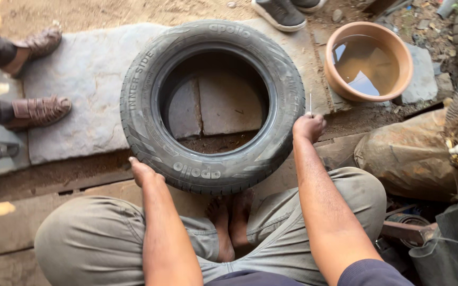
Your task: The person sits cross-legged on the ground and uses a small metal tool to scrape and clean the inner sidewall of a car tire. They repeatedly scrape the rubber surface, occasionally lifting the tire to inspect the work area.
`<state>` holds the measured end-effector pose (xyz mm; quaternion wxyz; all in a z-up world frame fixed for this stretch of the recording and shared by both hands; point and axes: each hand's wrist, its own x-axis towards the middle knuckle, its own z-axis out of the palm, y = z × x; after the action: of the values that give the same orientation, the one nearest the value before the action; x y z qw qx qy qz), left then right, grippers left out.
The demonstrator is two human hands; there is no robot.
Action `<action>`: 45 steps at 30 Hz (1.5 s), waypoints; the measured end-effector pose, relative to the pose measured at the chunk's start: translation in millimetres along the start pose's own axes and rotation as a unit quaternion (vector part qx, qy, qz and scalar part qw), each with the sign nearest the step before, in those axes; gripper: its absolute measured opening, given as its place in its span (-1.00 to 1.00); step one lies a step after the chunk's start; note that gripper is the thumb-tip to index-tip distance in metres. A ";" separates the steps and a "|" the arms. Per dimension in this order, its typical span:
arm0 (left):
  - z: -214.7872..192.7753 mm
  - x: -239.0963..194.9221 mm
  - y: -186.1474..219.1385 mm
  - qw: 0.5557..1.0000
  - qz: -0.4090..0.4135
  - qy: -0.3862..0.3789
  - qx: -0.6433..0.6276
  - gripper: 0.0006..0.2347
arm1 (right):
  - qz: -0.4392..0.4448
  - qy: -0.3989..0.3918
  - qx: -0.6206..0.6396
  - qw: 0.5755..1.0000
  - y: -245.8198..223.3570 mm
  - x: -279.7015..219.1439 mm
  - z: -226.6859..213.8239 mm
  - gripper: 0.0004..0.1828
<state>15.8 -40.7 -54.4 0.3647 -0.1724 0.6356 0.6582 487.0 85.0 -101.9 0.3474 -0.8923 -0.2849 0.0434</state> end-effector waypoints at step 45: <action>12.4 -238.4 177.3 0.576 0.506 -0.505 0.397 -0.15 | 0.119 -0.595 0.629 0.486 -188.6 -48.6 -159.3 -0.67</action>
<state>55.4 -78.0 237.9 0.2668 0.6992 0.5302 0.3985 400.1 76.4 134.0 0.5550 -0.2233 -0.2123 0.7727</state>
